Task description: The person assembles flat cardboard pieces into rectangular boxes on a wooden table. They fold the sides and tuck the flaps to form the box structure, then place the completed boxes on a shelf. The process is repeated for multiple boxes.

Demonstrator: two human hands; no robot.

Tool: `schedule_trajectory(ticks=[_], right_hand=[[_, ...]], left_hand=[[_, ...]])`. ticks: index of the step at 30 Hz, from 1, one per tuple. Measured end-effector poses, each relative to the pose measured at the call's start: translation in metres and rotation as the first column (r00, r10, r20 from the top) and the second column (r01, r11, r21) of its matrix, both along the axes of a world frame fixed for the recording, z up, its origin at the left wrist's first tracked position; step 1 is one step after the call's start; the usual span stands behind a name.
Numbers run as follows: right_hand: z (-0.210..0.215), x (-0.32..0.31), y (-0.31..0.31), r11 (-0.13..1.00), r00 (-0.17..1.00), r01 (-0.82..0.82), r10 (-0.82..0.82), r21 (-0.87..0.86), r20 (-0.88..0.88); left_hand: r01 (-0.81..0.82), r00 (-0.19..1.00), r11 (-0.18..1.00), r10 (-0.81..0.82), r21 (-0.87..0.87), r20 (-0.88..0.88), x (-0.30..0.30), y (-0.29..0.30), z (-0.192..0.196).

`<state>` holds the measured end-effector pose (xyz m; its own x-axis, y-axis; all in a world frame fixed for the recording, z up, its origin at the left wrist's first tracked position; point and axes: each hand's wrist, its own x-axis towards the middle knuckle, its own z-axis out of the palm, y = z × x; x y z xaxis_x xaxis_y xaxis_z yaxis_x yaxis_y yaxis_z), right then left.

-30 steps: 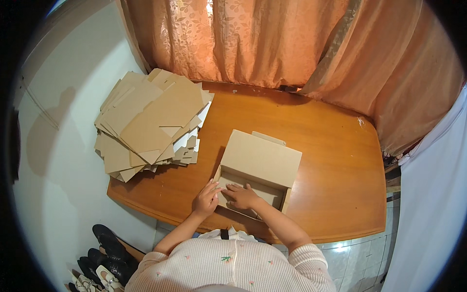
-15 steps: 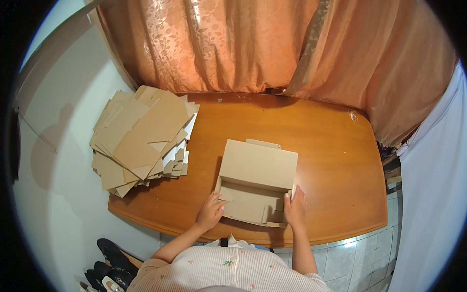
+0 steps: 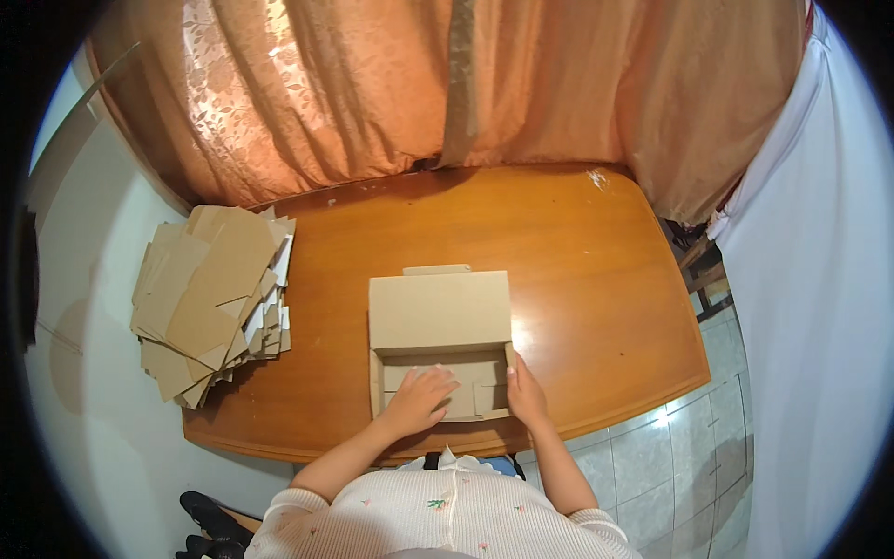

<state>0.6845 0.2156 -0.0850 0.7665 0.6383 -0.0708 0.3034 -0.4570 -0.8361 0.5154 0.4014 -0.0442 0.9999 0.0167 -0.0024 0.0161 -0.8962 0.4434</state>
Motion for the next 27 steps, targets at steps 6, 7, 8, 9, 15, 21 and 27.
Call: schedule_trajectory(ticks=[6, 7, 8, 9, 15, 21, 27], right_hand=[[-0.010, 0.000, -0.001, 0.995, 0.997, 0.032, -0.026, 0.093, -0.066], [-0.012, 0.002, 0.001, 0.996, 0.998, 0.031, -0.025, 0.089, -0.064], [-0.015, 0.003, 0.002, 0.996, 0.998, 0.026, -0.021, 0.085, -0.061], [-0.019, 0.004, 0.002, 0.997, 0.999, 0.027, -0.025, 0.072, -0.031], [-0.029, 0.006, 0.000, 0.990, 0.996, 0.065, -0.057, 0.121, -0.073], [-0.032, 0.006, 0.004, 0.988, 0.995, 0.071, -0.060, 0.137, -0.084], [-0.025, 0.005, 0.004, 0.989, 0.992, 0.066, -0.051, 0.132, -0.112]], left_hand=[[0.480, 0.869, 0.873, -0.461, 0.080, -0.179, 0.058, -0.011, -0.058], [0.512, 0.852, 0.854, -0.490, 0.092, -0.185, 0.063, -0.012, -0.073], [0.540, 0.835, 0.835, -0.516, 0.104, -0.191, 0.064, -0.014, -0.086], [0.576, 0.803, 0.808, -0.531, 0.122, -0.271, 0.065, -0.018, -0.088], [0.546, 0.807, 0.823, -0.465, 0.157, -0.364, 0.074, -0.029, -0.097], [0.461, 0.856, 0.880, -0.408, 0.113, -0.316, 0.070, -0.028, -0.106], [0.427, 0.830, 0.904, -0.379, 0.030, -0.408, 0.084, -0.031, -0.091]])
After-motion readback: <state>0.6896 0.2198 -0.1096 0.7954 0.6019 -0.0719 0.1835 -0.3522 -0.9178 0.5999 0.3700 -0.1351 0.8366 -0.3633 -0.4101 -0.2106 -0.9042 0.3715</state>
